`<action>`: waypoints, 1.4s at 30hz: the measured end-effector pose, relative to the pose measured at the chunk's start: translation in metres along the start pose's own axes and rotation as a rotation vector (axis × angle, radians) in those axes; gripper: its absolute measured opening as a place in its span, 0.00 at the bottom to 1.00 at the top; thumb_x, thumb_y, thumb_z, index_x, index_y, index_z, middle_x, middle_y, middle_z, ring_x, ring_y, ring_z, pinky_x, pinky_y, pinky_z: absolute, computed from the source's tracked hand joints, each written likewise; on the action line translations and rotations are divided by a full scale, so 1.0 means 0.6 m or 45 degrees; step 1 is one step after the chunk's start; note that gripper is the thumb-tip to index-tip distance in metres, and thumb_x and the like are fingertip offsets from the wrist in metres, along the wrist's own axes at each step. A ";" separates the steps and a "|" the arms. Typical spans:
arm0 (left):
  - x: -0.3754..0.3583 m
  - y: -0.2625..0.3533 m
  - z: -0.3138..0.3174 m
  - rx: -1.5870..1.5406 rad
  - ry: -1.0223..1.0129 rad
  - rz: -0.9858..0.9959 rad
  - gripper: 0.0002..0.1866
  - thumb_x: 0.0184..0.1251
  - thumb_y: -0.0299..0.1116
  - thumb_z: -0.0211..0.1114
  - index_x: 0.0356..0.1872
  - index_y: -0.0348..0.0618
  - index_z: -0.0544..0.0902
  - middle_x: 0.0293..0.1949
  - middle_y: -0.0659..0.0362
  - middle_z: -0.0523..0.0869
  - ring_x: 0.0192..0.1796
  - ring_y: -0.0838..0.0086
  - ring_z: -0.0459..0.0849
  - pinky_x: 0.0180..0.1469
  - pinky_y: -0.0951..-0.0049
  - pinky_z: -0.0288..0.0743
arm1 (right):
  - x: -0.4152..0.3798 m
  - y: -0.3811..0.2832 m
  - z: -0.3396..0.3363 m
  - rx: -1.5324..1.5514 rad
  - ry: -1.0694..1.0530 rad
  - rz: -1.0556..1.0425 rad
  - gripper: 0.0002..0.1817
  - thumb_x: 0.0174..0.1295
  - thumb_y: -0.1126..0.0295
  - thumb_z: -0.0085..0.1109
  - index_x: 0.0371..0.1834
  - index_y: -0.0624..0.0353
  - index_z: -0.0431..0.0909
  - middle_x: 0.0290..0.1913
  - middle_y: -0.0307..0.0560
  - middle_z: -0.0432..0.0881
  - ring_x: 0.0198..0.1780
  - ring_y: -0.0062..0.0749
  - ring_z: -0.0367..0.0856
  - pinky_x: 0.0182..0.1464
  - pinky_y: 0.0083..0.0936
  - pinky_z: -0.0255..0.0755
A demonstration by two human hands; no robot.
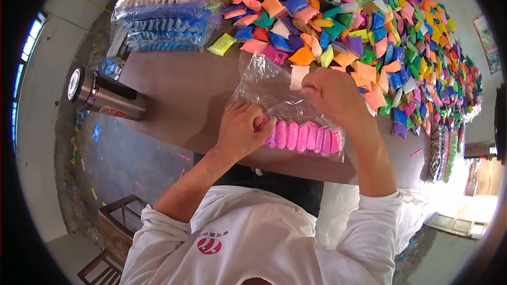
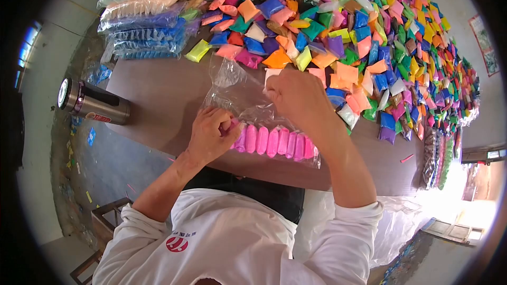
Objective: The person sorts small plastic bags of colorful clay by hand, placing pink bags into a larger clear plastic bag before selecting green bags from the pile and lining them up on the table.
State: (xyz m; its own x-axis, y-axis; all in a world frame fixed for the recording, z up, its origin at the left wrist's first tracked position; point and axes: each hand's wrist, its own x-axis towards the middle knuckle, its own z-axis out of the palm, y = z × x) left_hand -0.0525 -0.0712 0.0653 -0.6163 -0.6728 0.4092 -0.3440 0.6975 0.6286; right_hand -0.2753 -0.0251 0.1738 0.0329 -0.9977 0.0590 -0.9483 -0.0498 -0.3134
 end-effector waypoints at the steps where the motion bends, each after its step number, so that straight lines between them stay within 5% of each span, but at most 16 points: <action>1: 0.000 -0.001 0.001 -0.009 0.008 0.006 0.16 0.54 0.33 0.74 0.22 0.46 0.71 0.22 0.61 0.77 0.31 0.62 0.78 0.41 0.59 0.69 | -0.010 -0.005 0.000 -0.005 0.006 -0.037 0.10 0.60 0.65 0.61 0.35 0.60 0.83 0.34 0.53 0.80 0.41 0.51 0.81 0.43 0.43 0.73; 7: -0.001 -0.001 0.003 -0.008 0.036 0.008 0.16 0.55 0.32 0.73 0.21 0.45 0.72 0.21 0.61 0.76 0.29 0.62 0.77 0.39 0.60 0.68 | -0.066 -0.042 0.028 -0.017 0.130 -0.181 0.04 0.60 0.70 0.58 0.30 0.57 0.78 0.33 0.48 0.77 0.40 0.48 0.83 0.39 0.42 0.77; 16: 0.001 0.000 -0.006 -0.081 0.032 -0.006 0.12 0.56 0.28 0.71 0.22 0.43 0.74 0.23 0.59 0.78 0.30 0.61 0.77 0.39 0.61 0.67 | -0.085 -0.077 0.062 0.113 -0.117 0.017 0.21 0.63 0.63 0.62 0.53 0.62 0.69 0.37 0.58 0.85 0.39 0.58 0.85 0.40 0.50 0.77; 22: -0.003 -0.005 0.001 -0.074 0.028 -0.016 0.11 0.56 0.29 0.70 0.23 0.43 0.74 0.25 0.60 0.80 0.31 0.62 0.77 0.41 0.62 0.68 | -0.028 -0.046 0.048 0.252 -0.463 0.045 0.25 0.64 0.56 0.62 0.56 0.64 0.72 0.37 0.60 0.85 0.43 0.59 0.83 0.45 0.50 0.76; 25: -0.002 -0.002 0.002 -0.077 0.083 0.020 0.11 0.56 0.30 0.70 0.23 0.44 0.75 0.24 0.60 0.79 0.31 0.61 0.77 0.40 0.61 0.68 | 0.000 -0.041 0.036 0.426 -0.550 -0.043 0.20 0.65 0.56 0.61 0.47 0.63 0.76 0.37 0.60 0.84 0.44 0.58 0.83 0.44 0.50 0.74; 28: -0.003 -0.005 -0.003 -0.081 0.070 0.031 0.10 0.56 0.31 0.71 0.25 0.42 0.76 0.26 0.59 0.80 0.32 0.62 0.77 0.41 0.63 0.69 | 0.017 -0.056 0.043 0.365 -0.587 0.012 0.21 0.67 0.57 0.60 0.55 0.60 0.80 0.32 0.57 0.81 0.35 0.52 0.80 0.39 0.41 0.74; 33: -0.007 -0.020 -0.011 -0.237 0.024 0.009 0.11 0.59 0.32 0.72 0.27 0.40 0.77 0.26 0.57 0.79 0.31 0.61 0.76 0.43 0.63 0.70 | -0.007 -0.055 0.118 0.497 -0.118 -0.169 0.20 0.61 0.69 0.58 0.58 0.56 0.80 0.36 0.55 0.82 0.39 0.54 0.81 0.42 0.42 0.76; 36: -0.004 -0.023 -0.031 -0.364 -0.102 -0.054 0.11 0.65 0.35 0.71 0.32 0.38 0.80 0.27 0.58 0.80 0.32 0.70 0.77 0.42 0.67 0.71 | -0.026 -0.067 0.120 0.573 0.041 -0.170 0.25 0.58 0.74 0.58 0.62 0.54 0.78 0.37 0.54 0.82 0.38 0.52 0.81 0.41 0.41 0.76; 39: -0.003 -0.025 -0.044 -0.886 -0.201 -0.486 0.11 0.69 0.36 0.68 0.37 0.36 0.83 0.30 0.59 0.84 0.34 0.77 0.79 0.39 0.70 0.74 | -0.043 -0.068 0.134 0.511 0.147 -0.221 0.30 0.55 0.78 0.59 0.65 0.52 0.77 0.38 0.52 0.82 0.38 0.50 0.82 0.41 0.40 0.77; 42: 0.000 -0.033 -0.056 -0.759 -0.285 -0.424 0.13 0.73 0.38 0.65 0.40 0.34 0.83 0.32 0.61 0.84 0.35 0.83 0.76 0.37 0.75 0.73 | -0.052 -0.066 0.151 0.330 0.270 -0.305 0.33 0.52 0.76 0.61 0.67 0.48 0.75 0.38 0.47 0.80 0.38 0.46 0.82 0.39 0.40 0.78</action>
State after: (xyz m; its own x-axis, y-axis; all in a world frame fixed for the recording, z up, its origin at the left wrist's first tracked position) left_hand -0.0216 -0.0935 0.0749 -0.6984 -0.7151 0.0281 -0.1326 0.1678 0.9769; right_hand -0.2102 0.0039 0.0984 0.1515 -0.9263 0.3449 -0.8098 -0.3164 -0.4941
